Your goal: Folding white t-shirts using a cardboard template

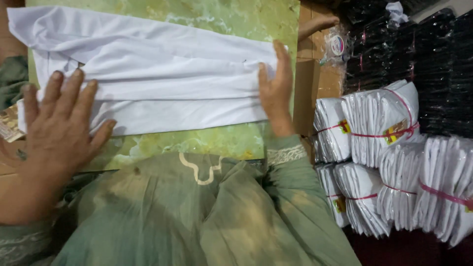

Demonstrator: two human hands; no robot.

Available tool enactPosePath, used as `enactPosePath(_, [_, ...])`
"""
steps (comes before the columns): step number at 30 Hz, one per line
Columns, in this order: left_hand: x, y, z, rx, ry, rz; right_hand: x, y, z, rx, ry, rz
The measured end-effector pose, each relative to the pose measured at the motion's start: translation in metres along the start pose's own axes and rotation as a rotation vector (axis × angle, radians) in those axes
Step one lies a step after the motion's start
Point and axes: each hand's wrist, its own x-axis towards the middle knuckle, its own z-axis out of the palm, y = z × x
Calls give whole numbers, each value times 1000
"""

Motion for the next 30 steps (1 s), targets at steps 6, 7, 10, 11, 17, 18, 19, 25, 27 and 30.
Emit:
enactPosePath(6, [42, 35, -12, -1203, -10, 51, -17, -94, 62, -223, -688, -106])
enactPosePath(7, [45, 40, -3, -910, 87, 48, -18, -94, 70, -283, -740, -140])
enactPosePath(10, [50, 39, 5, -753, 140, 54, -14, -63, 76, -392, -759, -104])
enactPosePath(11, [51, 37, 4, -892, 98, 65, -12, -48, 75, -441, -727, -32])
enactPosePath(17, [56, 40, 4, -1085, -98, 35, -2, 1, -5, -455, -517, 453])
enactPosePath(18, [53, 41, 5, -1088, -96, 31, -13, 29, -7, -460, -516, 450])
enactPosePath(19, [51, 41, 5, -958, 14, 38, -24, 58, -9, -466, -402, 415])
enactPosePath(25, [55, 47, 4, -903, 31, 30, -39, 99, -8, -403, -122, 310])
enactPosePath(27, [59, 50, 1, -1017, -45, 35, -39, 96, -8, -452, -87, 289])
enactPosePath(30, [69, 59, -4, -1019, -38, 81, -36, 100, -17, -440, 26, 359])
